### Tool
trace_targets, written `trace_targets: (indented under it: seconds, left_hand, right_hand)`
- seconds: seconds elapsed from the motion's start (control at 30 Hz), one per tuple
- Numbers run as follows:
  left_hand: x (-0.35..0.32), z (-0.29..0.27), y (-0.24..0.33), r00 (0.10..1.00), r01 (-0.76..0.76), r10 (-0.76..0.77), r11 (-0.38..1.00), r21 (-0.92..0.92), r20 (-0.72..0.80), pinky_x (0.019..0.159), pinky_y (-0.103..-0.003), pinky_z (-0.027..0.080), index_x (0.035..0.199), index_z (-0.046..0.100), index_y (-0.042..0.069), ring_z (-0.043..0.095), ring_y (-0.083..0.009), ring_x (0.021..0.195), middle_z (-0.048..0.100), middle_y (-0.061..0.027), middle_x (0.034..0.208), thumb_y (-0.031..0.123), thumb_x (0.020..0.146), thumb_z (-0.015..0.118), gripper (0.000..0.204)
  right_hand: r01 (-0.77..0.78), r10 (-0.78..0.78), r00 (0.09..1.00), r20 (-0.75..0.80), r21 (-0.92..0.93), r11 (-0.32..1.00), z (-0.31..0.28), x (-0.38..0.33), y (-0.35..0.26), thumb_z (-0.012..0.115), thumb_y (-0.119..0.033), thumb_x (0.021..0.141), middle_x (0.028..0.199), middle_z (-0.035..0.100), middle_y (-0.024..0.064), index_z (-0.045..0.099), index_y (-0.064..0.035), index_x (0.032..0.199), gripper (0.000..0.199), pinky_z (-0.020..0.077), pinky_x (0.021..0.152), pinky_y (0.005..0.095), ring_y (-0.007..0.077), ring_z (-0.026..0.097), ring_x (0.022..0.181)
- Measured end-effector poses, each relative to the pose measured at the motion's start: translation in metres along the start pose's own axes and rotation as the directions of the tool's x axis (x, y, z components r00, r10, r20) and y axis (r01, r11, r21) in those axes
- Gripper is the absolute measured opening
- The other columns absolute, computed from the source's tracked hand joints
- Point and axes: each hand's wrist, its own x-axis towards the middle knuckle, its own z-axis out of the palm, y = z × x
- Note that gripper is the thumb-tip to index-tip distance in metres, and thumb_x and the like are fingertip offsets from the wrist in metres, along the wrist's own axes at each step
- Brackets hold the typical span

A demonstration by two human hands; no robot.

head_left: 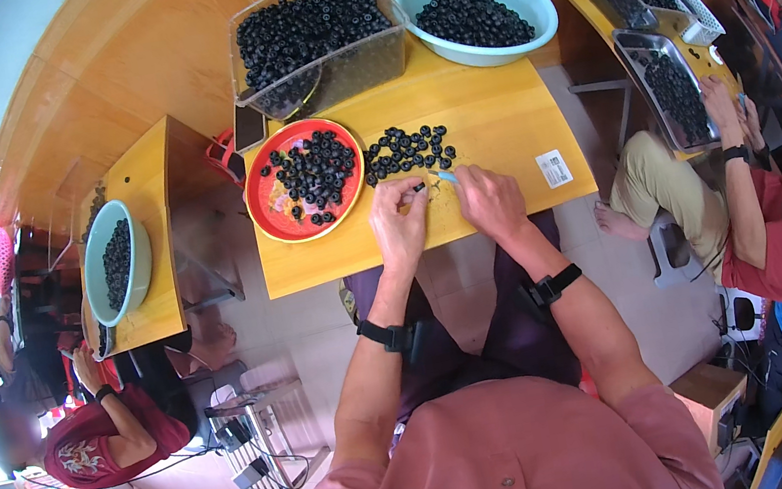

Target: Sorting small black plastic or rubber parts from a pile into containers.

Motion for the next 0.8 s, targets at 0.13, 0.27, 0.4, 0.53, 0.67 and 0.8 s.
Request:
trace_targets:
  seconds: [0.13, 0.27, 0.4, 0.53, 0.67, 0.8]
  left_hand:
    - [0.019, -0.034, -0.001, 0.979, -0.174, 0.193, 0.958, 0.228, -0.062, 0.072, -0.031, 0.057, 0.098, 0.075, 0.004, 0.068, -0.0201, 0.083, 0.07, -0.0103, 0.096, -0.001, 0.082, 0.079, 0.017]
    - [0.058, -0.067, 0.013, 0.914, -0.178, 0.344, 0.816, 0.549, -0.214, 0.091, -0.041, 0.054, 0.107, 0.073, 0.003, 0.065, -0.0324, 0.104, 0.068, -0.0146, 0.108, -0.009, 0.081, 0.069, 0.029]
    - [0.062, -0.07, 0.014, 0.927, -0.329, 0.375, 0.804, 0.495, 0.007, 0.097, -0.043, 0.052, 0.111, 0.071, 0.002, 0.064, -0.0363, 0.107, 0.068, -0.0167, 0.112, -0.011, 0.08, 0.066, 0.034]
    - [0.05, -0.038, 0.006, 0.893, -0.443, 0.361, 0.812, 0.381, 0.269, 0.094, -0.044, 0.053, 0.11, 0.071, 0.0, 0.065, -0.0354, 0.104, 0.069, -0.018, 0.107, -0.008, 0.081, 0.067, 0.03]
    - [0.046, -0.015, 0.001, 0.913, -0.402, 0.299, 0.766, 0.502, 0.276, 0.09, -0.043, 0.053, 0.11, 0.07, 0.002, 0.062, -0.0333, 0.1, 0.064, -0.0152, 0.104, 0.002, 0.085, 0.071, 0.026]
    - [0.045, -0.005, -0.002, 0.926, -0.37, 0.24, 0.724, 0.583, 0.29, 0.088, -0.043, 0.052, 0.103, 0.071, 0.003, 0.061, -0.0316, 0.098, 0.06, -0.0138, 0.099, 0.008, 0.085, 0.074, 0.019]
  right_hand:
    - [-0.005, 0.005, 1.0, -0.009, 0.016, 1.0, 0.0, -0.001, 0.001, 0.063, -0.014, 0.092, 0.073, 0.063, 0.0117, 0.057, -0.0067, 0.084, 0.012, 0.0555, 0.057, 0.0443, 0.0314, 0.069, 0.066]
    - [0.001, -0.001, 0.999, -0.036, 0.0, 1.0, 0.0, -0.001, 0.003, 0.062, -0.014, 0.092, 0.072, 0.062, 0.0116, 0.056, -0.007, 0.082, 0.013, 0.0553, 0.056, 0.0443, 0.0314, 0.069, 0.066]
    - [-0.01, 0.01, 0.999, -0.03, 0.001, 1.0, 0.002, 0.0, 0.001, 0.061, -0.013, 0.092, 0.071, 0.062, 0.0113, 0.056, -0.0071, 0.082, 0.013, 0.0552, 0.056, 0.0443, 0.0315, 0.068, 0.065]
    - [-0.013, 0.014, 0.999, -0.053, 0.007, 1.0, 0.002, 0.0, 0.001, 0.062, -0.012, 0.092, 0.071, 0.061, 0.011, 0.056, -0.0074, 0.082, 0.013, 0.0549, 0.056, 0.0444, 0.0316, 0.068, 0.065]
    - [-0.02, 0.022, 0.999, -0.049, 0.03, 0.999, 0.002, -0.001, 0.001, 0.062, -0.013, 0.092, 0.073, 0.061, 0.0109, 0.056, -0.0077, 0.084, 0.012, 0.0546, 0.057, 0.0454, 0.032, 0.068, 0.066]
    - [-0.039, 0.041, 0.998, -0.038, 0.056, 0.998, 0.001, -0.002, 0.002, 0.063, -0.014, 0.092, 0.074, 0.062, 0.0104, 0.058, -0.0078, 0.087, 0.01, 0.0547, 0.059, 0.0458, 0.032, 0.068, 0.068]
